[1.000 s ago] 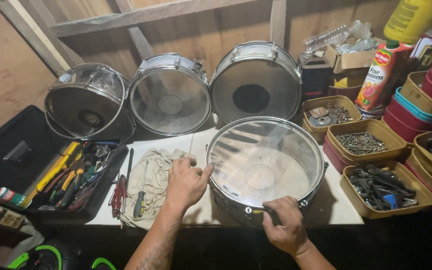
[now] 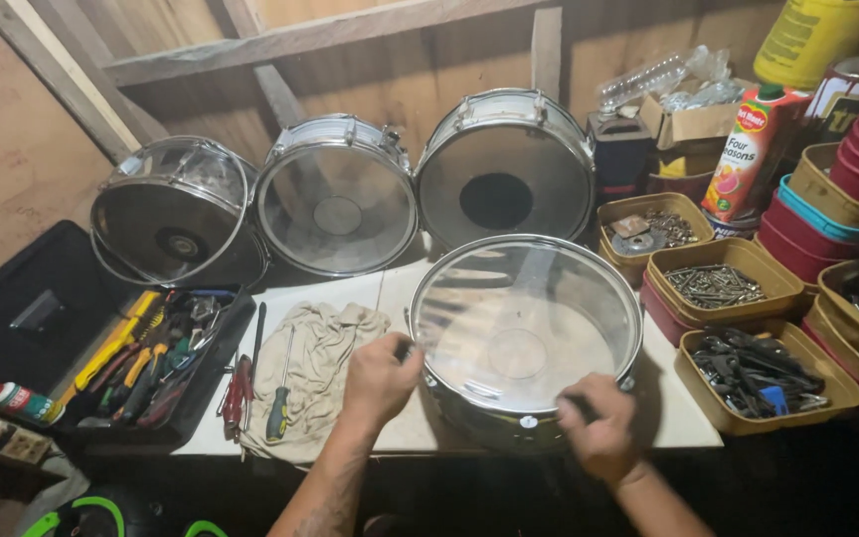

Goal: Cleaning a drum head with a cloth and checking its tension by pressing with hands

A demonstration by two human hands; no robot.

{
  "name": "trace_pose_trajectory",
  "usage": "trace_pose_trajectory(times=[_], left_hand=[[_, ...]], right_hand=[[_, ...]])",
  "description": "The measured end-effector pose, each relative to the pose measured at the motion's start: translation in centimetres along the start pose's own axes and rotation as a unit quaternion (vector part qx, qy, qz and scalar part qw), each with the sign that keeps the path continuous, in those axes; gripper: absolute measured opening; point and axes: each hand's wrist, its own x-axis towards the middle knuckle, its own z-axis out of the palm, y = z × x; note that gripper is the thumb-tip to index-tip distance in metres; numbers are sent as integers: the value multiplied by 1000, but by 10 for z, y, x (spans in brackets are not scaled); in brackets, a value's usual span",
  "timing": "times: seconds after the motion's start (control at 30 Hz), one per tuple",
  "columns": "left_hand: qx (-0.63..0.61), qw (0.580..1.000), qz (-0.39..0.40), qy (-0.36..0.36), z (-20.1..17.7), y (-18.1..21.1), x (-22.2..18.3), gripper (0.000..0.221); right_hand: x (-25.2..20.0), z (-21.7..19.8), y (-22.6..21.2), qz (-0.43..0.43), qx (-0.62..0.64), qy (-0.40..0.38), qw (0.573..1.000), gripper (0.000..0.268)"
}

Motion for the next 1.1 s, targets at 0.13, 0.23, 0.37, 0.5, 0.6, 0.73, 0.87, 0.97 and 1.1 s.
trace_pose_trajectory(times=[0.13, 0.23, 0.37, 0.5, 0.6, 0.73, 0.87, 0.97, 1.1], left_hand=[[-32, 977, 155, 144, 4, -44, 18, 25], [-63, 984, 109, 124, 4, -58, 21, 22], [-90, 990, 92, 65, 15, -58, 17, 23], [-87, 988, 124, 1, 14, -43, 9, 23], [-43, 984, 172, 7, 16, -46, 10, 26], [-26, 969, 245, -6, 18, -59, 27, 24], [83, 954, 284, -40, 16, -58, 42, 20], [119, 955, 249, -105, 11, -43, 44, 22], [207, 960, 147, -120, 1, -18, 38, 24]], right_hand=[[20, -32, 30, 66, 29, -43, 996, 30], [35, -51, 60, 205, 6, -21, 979, 36], [50, -63, 78, 240, 2, -38, 970, 31], [50, -63, 78, 280, -32, -41, 959, 22], [48, -59, 81, 264, -14, -14, 964, 16], [56, -52, 38, 232, 10, 6, 973, 15], [64, -37, -5, 176, -22, -60, 982, 10], [66, -16, -18, 111, -4, -84, 990, 5], [60, 14, -32, 52, 20, -107, 993, 5]])
